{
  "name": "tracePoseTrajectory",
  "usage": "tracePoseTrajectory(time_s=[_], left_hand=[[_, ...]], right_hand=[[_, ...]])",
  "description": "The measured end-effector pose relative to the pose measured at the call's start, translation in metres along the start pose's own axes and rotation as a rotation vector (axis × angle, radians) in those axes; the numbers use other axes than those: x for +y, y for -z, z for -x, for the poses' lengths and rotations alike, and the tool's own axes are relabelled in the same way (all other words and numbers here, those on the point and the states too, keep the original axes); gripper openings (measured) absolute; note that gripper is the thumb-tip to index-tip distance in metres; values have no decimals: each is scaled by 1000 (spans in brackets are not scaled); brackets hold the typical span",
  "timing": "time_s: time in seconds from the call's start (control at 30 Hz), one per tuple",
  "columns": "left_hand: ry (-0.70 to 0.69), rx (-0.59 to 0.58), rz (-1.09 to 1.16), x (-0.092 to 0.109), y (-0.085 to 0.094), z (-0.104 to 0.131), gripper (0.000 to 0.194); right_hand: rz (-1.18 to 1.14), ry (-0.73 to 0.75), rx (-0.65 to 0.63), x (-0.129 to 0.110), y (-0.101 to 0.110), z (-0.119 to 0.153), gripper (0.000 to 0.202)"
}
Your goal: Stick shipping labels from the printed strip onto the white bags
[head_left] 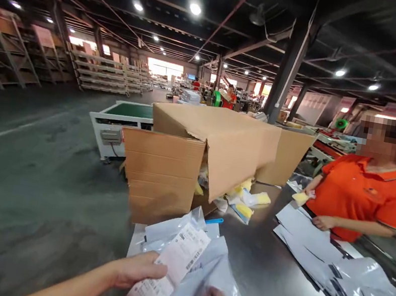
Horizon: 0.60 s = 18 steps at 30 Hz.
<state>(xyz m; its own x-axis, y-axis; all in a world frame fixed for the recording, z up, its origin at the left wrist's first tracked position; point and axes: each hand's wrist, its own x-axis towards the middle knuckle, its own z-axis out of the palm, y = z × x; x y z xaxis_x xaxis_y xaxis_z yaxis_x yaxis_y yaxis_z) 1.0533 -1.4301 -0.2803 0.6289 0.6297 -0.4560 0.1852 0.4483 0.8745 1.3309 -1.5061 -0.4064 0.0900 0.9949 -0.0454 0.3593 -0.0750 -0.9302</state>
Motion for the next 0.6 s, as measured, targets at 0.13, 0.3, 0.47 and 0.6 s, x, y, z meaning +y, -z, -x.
tracePoseTrajectory(time_s=[0.13,0.3,0.47,0.6], left_hand=[[-44,5,-291,-3,5,35,43],[31,72,-527,-32,9,53,29],[-28,0,-351,-21,-4,64,58],[-107,126,-325,-4,-29,67,34]], right_hand=[[-392,-14,-112,-71,-41,-7,74],[-387,97,-237,-98,-35,1,52],[-314,-12,-92,-93,-57,25,49],[-260,0,-147,-113,-75,64,50]])
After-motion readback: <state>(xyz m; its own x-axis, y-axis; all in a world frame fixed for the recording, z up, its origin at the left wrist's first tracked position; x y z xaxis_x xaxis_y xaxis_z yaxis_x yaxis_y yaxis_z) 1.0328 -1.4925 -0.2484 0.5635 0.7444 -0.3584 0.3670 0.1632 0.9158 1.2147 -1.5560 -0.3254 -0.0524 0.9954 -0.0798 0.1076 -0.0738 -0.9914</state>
